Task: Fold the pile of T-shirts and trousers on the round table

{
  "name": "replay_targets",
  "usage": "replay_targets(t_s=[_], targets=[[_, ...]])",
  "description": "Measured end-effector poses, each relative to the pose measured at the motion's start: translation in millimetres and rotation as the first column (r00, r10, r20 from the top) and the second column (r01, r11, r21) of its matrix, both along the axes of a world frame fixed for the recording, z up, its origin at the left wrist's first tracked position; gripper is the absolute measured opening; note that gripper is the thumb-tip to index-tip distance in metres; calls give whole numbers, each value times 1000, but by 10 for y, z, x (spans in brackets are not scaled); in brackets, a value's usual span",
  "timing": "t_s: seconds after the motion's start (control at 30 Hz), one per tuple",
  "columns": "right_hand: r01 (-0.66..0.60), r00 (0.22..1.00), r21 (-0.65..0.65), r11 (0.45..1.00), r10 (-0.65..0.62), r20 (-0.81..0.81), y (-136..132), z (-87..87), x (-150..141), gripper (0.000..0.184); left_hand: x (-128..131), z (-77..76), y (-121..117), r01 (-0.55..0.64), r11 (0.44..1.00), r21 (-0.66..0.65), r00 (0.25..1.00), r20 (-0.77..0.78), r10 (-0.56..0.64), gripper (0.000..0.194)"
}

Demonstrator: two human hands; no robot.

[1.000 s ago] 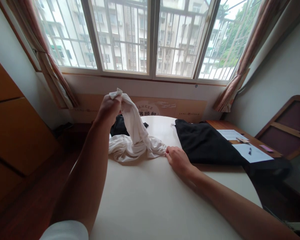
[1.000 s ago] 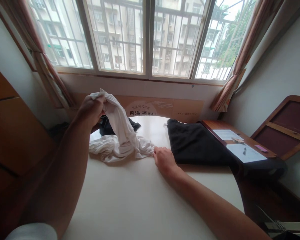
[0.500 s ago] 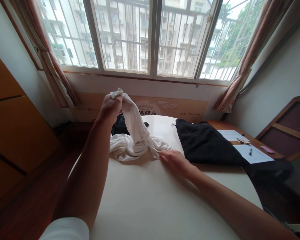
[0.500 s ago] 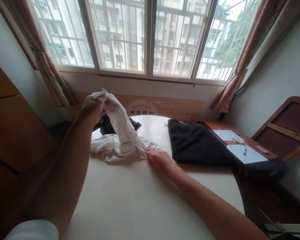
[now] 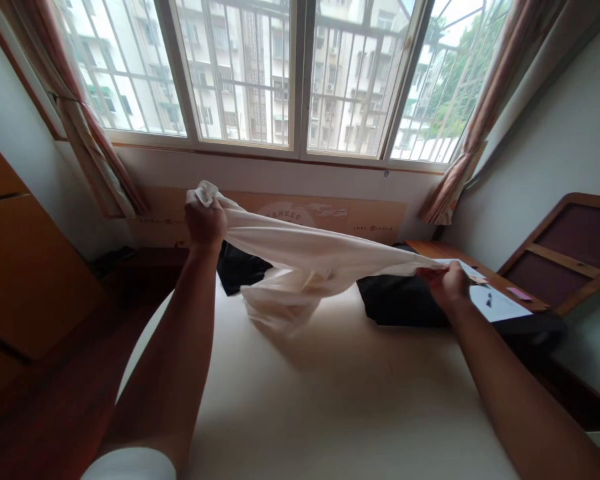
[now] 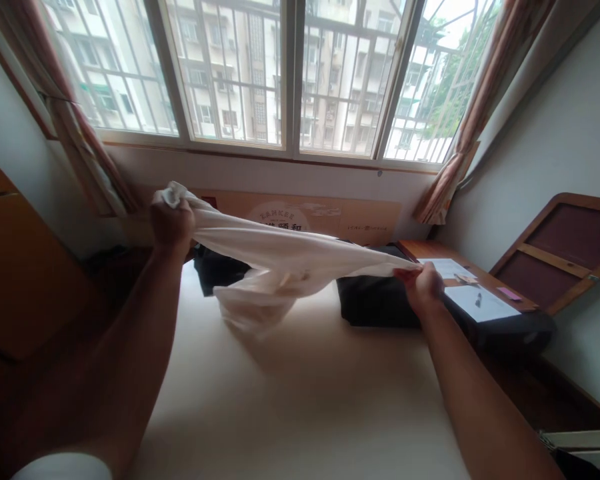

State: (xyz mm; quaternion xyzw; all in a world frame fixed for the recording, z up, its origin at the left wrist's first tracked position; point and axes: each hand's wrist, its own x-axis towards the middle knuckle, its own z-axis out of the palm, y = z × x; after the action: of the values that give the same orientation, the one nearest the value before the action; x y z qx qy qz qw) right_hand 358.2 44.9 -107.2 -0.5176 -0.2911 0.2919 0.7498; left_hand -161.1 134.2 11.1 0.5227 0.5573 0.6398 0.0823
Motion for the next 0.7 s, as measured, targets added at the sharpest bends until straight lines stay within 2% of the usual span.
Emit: replay_targets(t_s=[0.07,0.1,0.2,0.27,0.37,0.4,0.43,0.5,0.57,0.63,0.7], targets=[[68,997,-23,997,-67,31,38,-94,118,19,53,-155,100,-103,995,12,995,7,102,12],[92,994,-34,995,-90,56,49,-141,133,19,83,-230,141,-99,994,-37,995,6,99,15],[124,976,-56,991,-111,186,55,-235,57,21,149,-406,205,22,979,-205,999,38,-14,21],[136,943,-64,989,-109,314,29,-243,-54,26,169,-486,201,152,942,-298,988,81,-134,28],[127,845,-35,991,-90,527,-55,-183,-281,27,181,-575,178,334,834,-440,942,114,-317,33],[108,799,-16,994,-77,596,-92,-155,-371,23,184,-598,176,343,809,-477,935,94,-342,29],[78,740,-4,997,-55,671,-132,-129,-467,19,187,-615,179,318,811,-492,940,50,-339,23],[-25,586,-41,999,48,809,-219,-96,-677,24,194,-632,201,219,883,-416,962,-57,-266,13],[-153,428,-157,976,209,879,-315,-96,-905,41,206,-627,238,154,964,-216,980,-94,-177,12],[-296,337,-268,917,363,869,-423,-119,-1145,44,225,-608,270,136,991,-19,988,-76,-137,21],[-462,284,-299,835,458,842,-549,-144,-1379,31,256,-579,271,128,990,67,988,-99,-121,28]])
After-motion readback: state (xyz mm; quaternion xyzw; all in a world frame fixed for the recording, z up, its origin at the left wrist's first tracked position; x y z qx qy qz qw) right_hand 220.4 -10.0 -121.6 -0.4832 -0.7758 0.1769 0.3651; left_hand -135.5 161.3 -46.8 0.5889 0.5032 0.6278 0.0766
